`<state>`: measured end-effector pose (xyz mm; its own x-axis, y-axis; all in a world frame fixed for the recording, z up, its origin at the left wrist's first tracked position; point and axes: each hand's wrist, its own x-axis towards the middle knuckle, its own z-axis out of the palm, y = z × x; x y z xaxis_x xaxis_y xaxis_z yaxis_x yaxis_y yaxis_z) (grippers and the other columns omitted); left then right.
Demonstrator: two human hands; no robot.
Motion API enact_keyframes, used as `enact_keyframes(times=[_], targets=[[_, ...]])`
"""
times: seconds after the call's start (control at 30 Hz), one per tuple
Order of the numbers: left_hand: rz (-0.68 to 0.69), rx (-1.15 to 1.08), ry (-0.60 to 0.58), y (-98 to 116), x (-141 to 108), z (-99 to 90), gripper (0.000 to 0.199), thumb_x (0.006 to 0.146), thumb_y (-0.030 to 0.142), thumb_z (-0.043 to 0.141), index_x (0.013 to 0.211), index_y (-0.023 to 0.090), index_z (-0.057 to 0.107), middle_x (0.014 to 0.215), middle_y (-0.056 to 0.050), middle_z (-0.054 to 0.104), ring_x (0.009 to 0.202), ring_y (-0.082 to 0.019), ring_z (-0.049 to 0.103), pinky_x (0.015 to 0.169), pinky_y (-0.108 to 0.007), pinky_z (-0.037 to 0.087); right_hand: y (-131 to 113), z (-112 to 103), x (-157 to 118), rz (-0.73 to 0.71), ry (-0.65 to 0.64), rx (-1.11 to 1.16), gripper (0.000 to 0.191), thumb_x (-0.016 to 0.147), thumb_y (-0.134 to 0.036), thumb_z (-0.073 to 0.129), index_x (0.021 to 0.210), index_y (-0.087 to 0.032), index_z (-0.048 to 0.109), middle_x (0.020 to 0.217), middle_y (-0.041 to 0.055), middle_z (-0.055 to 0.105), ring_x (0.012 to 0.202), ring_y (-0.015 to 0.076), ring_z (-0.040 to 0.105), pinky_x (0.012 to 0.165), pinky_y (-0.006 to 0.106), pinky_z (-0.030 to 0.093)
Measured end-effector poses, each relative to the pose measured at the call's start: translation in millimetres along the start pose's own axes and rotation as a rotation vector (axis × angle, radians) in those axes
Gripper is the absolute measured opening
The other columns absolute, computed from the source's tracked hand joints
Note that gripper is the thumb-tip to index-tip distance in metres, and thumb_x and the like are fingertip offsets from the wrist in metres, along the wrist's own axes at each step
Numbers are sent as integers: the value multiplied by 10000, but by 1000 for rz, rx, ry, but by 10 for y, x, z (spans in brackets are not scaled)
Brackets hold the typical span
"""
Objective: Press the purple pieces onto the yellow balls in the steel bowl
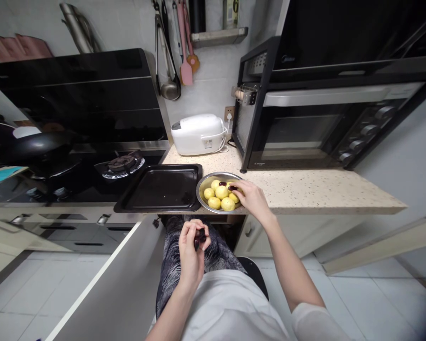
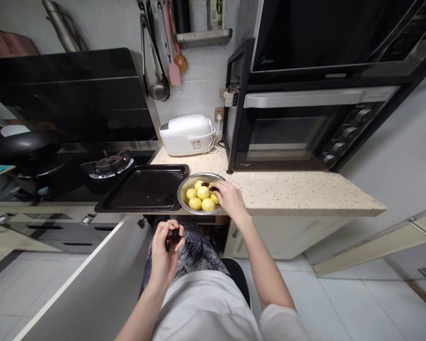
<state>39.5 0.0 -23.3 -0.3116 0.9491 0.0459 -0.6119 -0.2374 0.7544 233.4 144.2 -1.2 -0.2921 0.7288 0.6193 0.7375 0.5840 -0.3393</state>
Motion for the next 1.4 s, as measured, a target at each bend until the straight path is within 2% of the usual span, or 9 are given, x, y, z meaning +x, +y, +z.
enact_keyframes(times=[0.27,0.47,0.57,0.73,0.9,1.17,1.4], targets=[[-11,6,4,4,-19,22,366,830,440,804,761,181,555,886,-13,546,707,-104,528,467,-144,359,31,35,18,46,9,118,255,910,-137,604,1095,-231,753,1130,66,779,1015,248,733,914,424,590],[-21,-3,0,-9,-17,15,368,833,446,806,767,181,560,886,-12,542,713,-105,535,467,-145,359,26,5,3,54,16,115,235,922,-146,592,1076,-232,747,1132,66,777,1019,255,728,899,425,593],[-33,-16,0,-11,-14,19,367,843,443,800,766,181,554,880,-10,539,712,-102,534,461,-141,347,-90,-37,-74,-5,76,112,233,968,-165,546,1072,-228,745,1103,81,770,1033,263,713,900,435,592],[-64,-35,-9,-24,-23,27,369,841,437,804,765,175,555,874,-9,550,710,-104,540,468,-145,350,-422,-50,-356,-141,173,169,230,1017,-179,532,1079,-224,749,1060,86,770,1034,253,697,916,432,588],[-109,-37,-31,-56,-38,33,338,869,442,776,812,178,573,883,-7,561,714,-101,543,482,-144,348,-740,-50,-639,-158,232,221,264,999,-143,579,1146,-277,754,1050,62,777,1023,244,704,921,438,596],[-235,-18,-2,-128,-87,30,364,821,463,815,848,188,578,810,39,532,653,-68,478,518,-126,400,-1093,-74,-845,-277,96,286,424,995,-139,586,1382,-299,653,1194,63,762,1131,245,685,980,453,601],[-281,-52,22,-182,-101,30,448,742,490,890,836,179,582,773,56,507,629,-59,442,496,-126,397,-1110,-28,-830,-224,50,246,315,1008,-148,571,1286,-247,682,1183,84,741,1125,249,662,959,451,602]])
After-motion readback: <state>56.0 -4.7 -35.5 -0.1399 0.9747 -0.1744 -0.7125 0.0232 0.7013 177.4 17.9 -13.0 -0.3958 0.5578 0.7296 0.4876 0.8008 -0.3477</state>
